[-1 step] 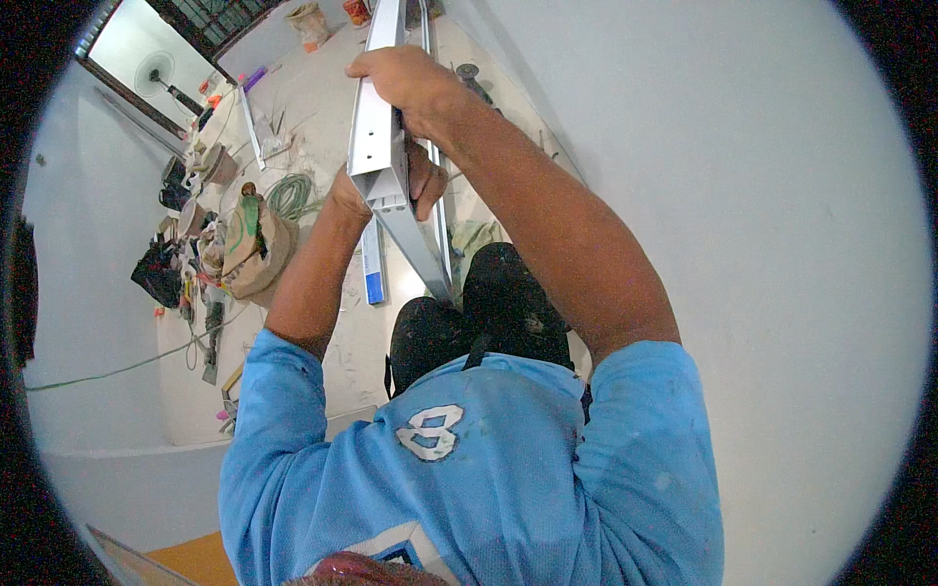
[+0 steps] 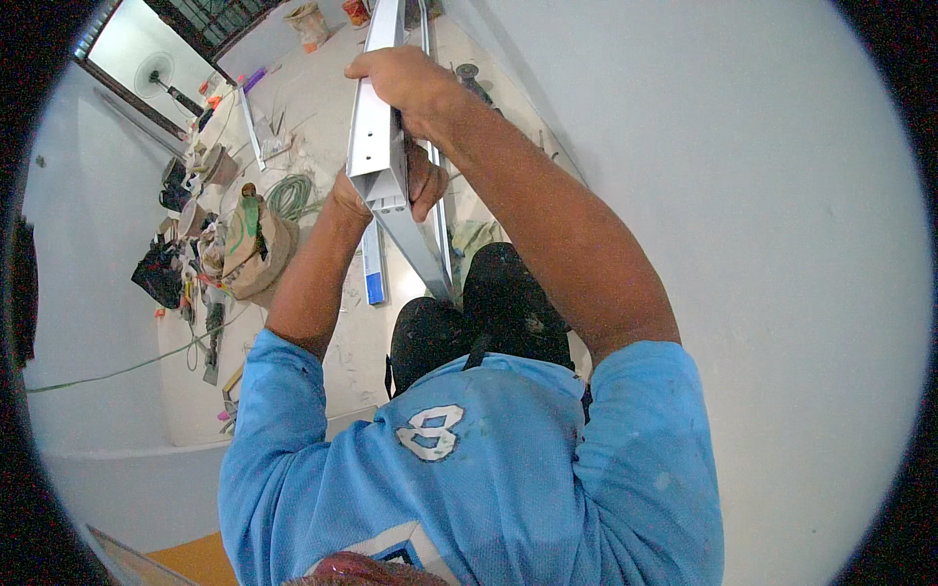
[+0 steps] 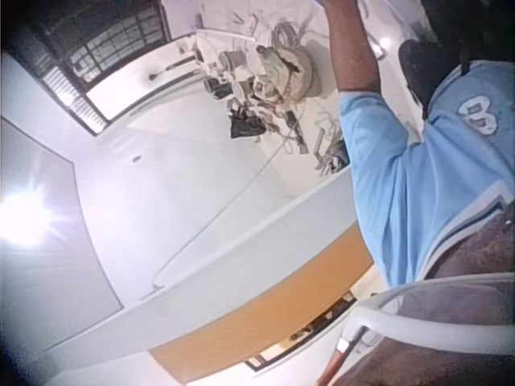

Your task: The person assembles a long white light fixture by inserting screws into pre-drilled holes and tightening them with a cordless drill. They handle the fixture, screws, and drill, then place the assembled unit against a wall.

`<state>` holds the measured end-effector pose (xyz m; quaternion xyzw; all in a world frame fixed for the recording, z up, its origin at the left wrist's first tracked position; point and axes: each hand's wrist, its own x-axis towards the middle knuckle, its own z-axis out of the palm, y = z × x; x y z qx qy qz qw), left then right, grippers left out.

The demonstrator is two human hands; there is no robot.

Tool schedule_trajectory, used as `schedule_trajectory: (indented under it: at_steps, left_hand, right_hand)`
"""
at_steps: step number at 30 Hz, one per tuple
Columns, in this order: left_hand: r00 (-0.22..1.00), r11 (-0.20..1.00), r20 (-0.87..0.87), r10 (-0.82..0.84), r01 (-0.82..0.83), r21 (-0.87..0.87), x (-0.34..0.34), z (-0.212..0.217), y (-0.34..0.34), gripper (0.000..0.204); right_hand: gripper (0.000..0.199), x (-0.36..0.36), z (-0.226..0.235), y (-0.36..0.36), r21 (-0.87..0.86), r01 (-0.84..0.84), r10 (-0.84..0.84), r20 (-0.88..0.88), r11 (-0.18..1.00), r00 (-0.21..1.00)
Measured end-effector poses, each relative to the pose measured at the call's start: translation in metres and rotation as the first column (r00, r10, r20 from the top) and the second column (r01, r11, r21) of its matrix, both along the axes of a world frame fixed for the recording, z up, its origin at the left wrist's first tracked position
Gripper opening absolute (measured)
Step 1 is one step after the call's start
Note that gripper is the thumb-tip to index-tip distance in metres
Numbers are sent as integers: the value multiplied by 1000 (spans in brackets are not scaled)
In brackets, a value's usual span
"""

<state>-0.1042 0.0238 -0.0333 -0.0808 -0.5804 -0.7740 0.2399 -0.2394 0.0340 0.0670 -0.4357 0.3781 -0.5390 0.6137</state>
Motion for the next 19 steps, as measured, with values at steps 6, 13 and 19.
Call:
schedule_trajectory:
  at_steps: [6, 13, 19]
  left_hand:
    - [999, 987, -30, -37, 32, -156, -4, -19, -19, 53]
    - [997, 997, 3, -76, 76, 9, -10, -10, -15, 65]
    - [989, 986, 48, -138, 132, 103, -2, -11, -13, 72]
  right_hand:
    - [45, -1, -1, -4, -6, -29, 29, -8, 1000, 1000]
    - [49, -6, -4, -11, -69, -11, 9, -27, 998, 1000]
    - [57, -2, -2, -5, -29, 21, -23, -69, 999, 997]
